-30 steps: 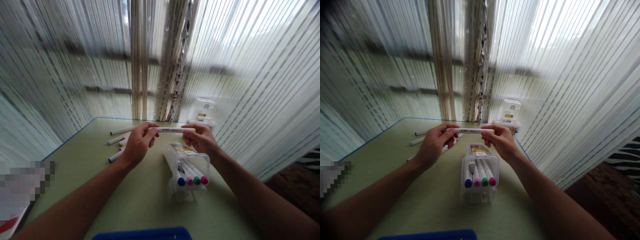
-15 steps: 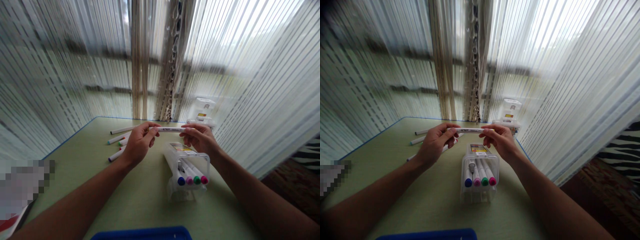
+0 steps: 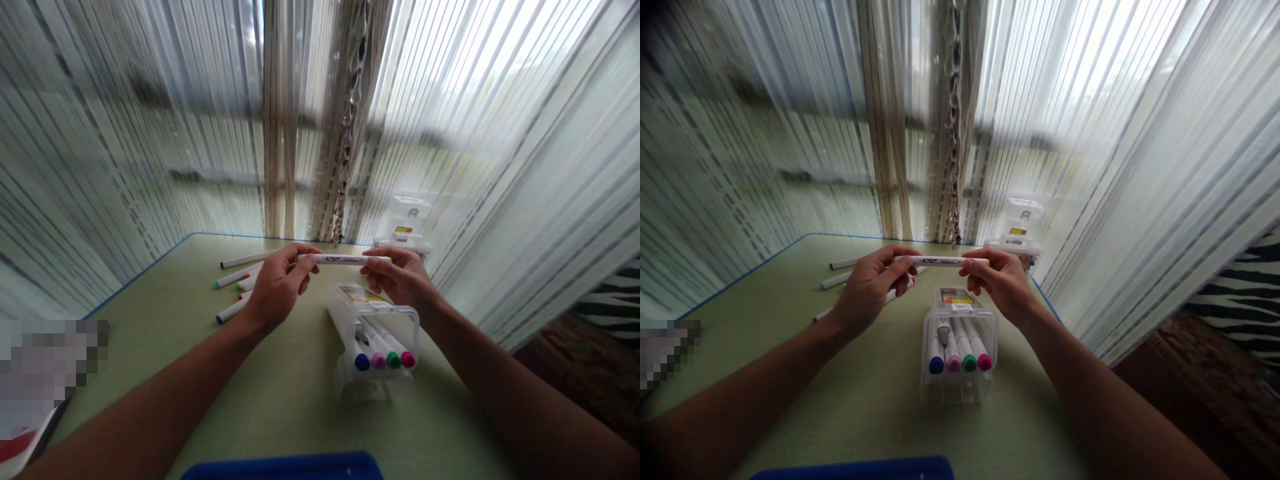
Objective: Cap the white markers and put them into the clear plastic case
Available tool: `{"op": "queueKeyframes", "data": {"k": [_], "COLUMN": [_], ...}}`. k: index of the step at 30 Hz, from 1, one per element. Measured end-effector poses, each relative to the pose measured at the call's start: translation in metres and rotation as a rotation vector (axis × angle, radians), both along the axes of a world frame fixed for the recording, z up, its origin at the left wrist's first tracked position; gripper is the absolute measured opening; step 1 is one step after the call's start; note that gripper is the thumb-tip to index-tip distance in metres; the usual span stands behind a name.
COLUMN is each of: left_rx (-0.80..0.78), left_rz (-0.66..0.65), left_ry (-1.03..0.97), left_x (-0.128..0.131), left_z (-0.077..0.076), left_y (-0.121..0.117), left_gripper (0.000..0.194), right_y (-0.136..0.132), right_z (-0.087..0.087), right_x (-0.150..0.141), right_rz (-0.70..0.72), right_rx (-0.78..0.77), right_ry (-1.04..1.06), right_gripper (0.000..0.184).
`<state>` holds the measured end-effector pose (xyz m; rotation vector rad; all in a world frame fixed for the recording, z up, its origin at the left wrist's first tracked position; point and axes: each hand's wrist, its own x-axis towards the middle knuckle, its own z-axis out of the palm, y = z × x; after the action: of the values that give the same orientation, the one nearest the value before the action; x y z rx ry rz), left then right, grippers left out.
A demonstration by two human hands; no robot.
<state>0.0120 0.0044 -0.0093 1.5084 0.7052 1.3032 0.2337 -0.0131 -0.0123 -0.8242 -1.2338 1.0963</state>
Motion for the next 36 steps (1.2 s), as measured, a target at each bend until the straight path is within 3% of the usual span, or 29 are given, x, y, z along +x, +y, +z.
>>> {"op": "queueKeyframes", "data": {"k": [20,36], "left_rx": [0.024,-0.033], "left_rz": [0.003,-0.042], "left_ry": [0.105,0.045], "left_x": [-0.0005,-0.0014], "left_z": [-0.0026,0.0021], "left_y": [0.0017,-0.0010], "left_gripper": [0.030,0.024], "right_y": [-0.0010,-0.0002], "right_z": [-0.0004,-0.0002], "right_x": [0.0001,0.0011], "right_rz": [0.004,0.032], "right_rx": [-0.003,0.009], "right_ry": [0.002,0.037], "right_gripper": [0.019,0.013]}}
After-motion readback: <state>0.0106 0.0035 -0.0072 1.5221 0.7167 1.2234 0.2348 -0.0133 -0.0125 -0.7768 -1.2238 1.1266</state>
